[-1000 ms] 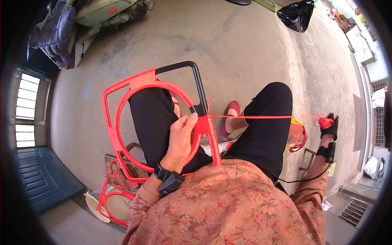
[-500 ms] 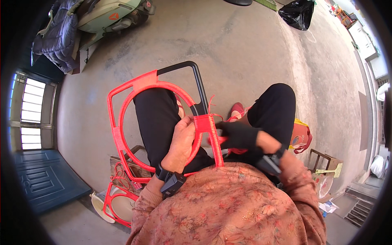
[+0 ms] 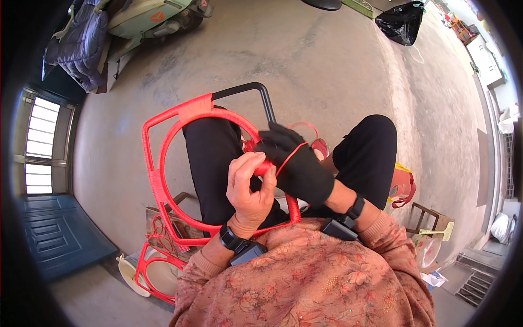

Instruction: Wrapping a red plastic cord around a red chair frame to create a woven surface.

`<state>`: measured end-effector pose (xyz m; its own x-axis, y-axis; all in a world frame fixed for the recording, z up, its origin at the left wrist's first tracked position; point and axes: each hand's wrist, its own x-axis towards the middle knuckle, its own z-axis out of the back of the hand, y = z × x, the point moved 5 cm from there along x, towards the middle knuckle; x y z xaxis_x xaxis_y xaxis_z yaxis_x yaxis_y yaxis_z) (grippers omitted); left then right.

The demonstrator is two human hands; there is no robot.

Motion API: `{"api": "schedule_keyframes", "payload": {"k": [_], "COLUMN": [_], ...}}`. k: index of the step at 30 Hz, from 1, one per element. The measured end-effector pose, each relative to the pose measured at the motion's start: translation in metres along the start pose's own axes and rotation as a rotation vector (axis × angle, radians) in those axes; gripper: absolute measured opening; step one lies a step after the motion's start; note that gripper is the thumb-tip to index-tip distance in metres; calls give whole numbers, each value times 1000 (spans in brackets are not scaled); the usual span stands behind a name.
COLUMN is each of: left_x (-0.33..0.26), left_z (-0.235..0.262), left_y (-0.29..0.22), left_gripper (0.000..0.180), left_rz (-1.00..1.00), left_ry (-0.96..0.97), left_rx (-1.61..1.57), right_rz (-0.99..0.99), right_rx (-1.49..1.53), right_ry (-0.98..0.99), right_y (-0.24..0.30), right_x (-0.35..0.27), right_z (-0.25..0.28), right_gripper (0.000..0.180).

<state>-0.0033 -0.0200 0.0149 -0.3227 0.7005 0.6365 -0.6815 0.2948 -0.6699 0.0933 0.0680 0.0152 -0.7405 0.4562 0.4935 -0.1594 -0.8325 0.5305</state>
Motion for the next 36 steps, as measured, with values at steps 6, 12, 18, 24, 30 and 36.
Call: {"api": "schedule_keyframes", "payload": {"k": [6, 12, 18, 24, 30, 36], "left_x": [-13, -24, -32, -28, -24, -31], "left_z": [-12, -33, -36, -38, -35, -40], "left_y": [43, 56, 61, 60, 54, 56], "left_gripper": [28, 19, 15, 21, 21, 13], "left_rz": [598, 909, 990, 976, 1018, 1048], "left_ry": [-156, 60, 126, 76, 53, 127], "left_rx": [-419, -735, -911, -831, -865, -990], "right_rz": [-649, -904, -808, -975, -861, -1598], "right_rx": [648, 405, -107, 716, 903, 482], "right_ry": [-335, -157, 153, -861, -1123, -1415], "right_y": [-33, -83, -128, -235, -217, -209], "right_x": [-29, -57, -102, -248, -294, -303], "right_z": [33, 76, 127, 240, 272, 135], "right_gripper": [27, 24, 29, 22, 13, 5]}}
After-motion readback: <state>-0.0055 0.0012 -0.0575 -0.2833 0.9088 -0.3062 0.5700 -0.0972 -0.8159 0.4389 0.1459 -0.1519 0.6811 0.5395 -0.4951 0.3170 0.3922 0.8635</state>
